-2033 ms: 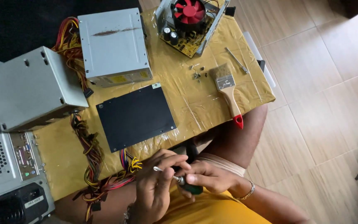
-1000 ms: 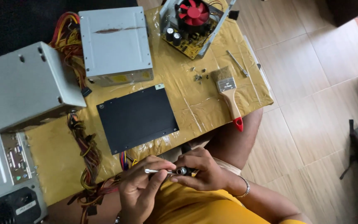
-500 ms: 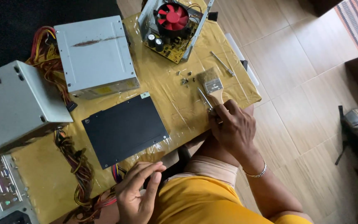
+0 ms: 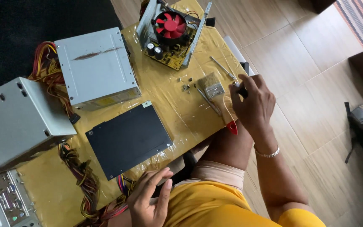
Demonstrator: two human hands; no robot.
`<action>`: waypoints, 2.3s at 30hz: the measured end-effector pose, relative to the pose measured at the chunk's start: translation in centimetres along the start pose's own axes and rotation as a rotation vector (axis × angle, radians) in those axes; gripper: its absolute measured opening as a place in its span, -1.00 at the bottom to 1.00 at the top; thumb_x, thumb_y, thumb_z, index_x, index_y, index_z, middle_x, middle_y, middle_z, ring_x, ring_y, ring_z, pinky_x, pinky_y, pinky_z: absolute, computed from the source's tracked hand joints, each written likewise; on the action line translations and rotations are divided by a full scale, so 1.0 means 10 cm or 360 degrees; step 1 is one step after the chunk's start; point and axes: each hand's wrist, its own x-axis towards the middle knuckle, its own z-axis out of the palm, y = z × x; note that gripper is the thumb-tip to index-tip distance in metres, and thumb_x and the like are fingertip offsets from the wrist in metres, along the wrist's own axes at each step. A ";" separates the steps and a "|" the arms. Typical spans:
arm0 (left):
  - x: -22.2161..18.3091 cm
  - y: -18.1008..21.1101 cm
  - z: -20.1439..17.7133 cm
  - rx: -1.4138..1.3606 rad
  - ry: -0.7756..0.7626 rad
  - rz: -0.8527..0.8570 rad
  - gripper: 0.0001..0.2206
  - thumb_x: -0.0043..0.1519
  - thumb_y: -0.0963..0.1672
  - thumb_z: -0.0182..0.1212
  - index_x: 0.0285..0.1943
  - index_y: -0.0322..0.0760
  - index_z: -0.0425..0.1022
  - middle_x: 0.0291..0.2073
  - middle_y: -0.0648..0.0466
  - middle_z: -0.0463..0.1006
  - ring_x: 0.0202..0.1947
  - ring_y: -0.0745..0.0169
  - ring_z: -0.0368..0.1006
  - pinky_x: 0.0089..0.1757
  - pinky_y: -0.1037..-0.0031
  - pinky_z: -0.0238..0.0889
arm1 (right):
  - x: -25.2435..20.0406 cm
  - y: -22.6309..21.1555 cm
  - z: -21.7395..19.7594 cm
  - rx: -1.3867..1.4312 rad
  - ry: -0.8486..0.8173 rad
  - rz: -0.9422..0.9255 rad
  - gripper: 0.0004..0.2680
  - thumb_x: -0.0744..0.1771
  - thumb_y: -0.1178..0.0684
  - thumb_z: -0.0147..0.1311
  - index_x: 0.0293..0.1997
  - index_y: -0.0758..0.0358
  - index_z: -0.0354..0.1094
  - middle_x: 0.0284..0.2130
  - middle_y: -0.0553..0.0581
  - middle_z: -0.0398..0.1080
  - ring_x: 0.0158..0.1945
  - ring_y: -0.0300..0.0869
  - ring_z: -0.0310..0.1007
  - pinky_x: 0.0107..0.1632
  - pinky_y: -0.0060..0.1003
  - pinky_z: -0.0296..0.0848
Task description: Disassembling and cleaning a computer power supply unit using a screwdriver and a brush
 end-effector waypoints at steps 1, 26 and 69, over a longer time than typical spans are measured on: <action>0.00 -0.01 0.01 -0.0001 0.0005 0.0015 -0.77 0.17 -0.26 0.20 0.01 -0.49 0.51 -0.23 -0.08 0.69 -0.28 0.19 0.65 -0.16 0.45 0.58 | 0.04 0.04 0.05 -0.0001 0.0015 -0.0003 -0.80 0.34 0.03 0.35 -0.04 0.30 0.53 -0.30 0.10 0.45 -0.54 -0.24 0.34 -0.48 -0.32 0.25; 0.02 0.16 -0.06 -0.0187 0.0274 -0.0104 -0.86 0.19 -0.22 0.24 -0.12 -0.46 0.58 -0.24 -0.05 0.71 -0.36 0.21 0.62 -0.27 0.51 0.50 | -0.68 -1.31 -0.65 0.2043 -0.1060 -0.0387 -0.97 0.26 0.29 0.16 -0.30 0.37 0.44 -0.43 0.10 0.46 -0.44 -0.18 0.32 -0.34 -0.36 0.33; 0.45 0.49 -0.03 -0.0062 0.0180 0.0071 -0.91 0.18 -0.29 0.29 -0.17 -0.51 0.59 -0.49 0.05 0.52 -0.54 0.34 0.30 -0.44 0.58 0.23 | -0.53 -1.05 -0.73 0.1501 -0.1029 -0.0555 -0.55 0.18 0.10 0.41 0.13 0.38 0.30 -0.39 0.06 0.51 -0.50 -0.23 0.47 -0.45 -0.35 0.41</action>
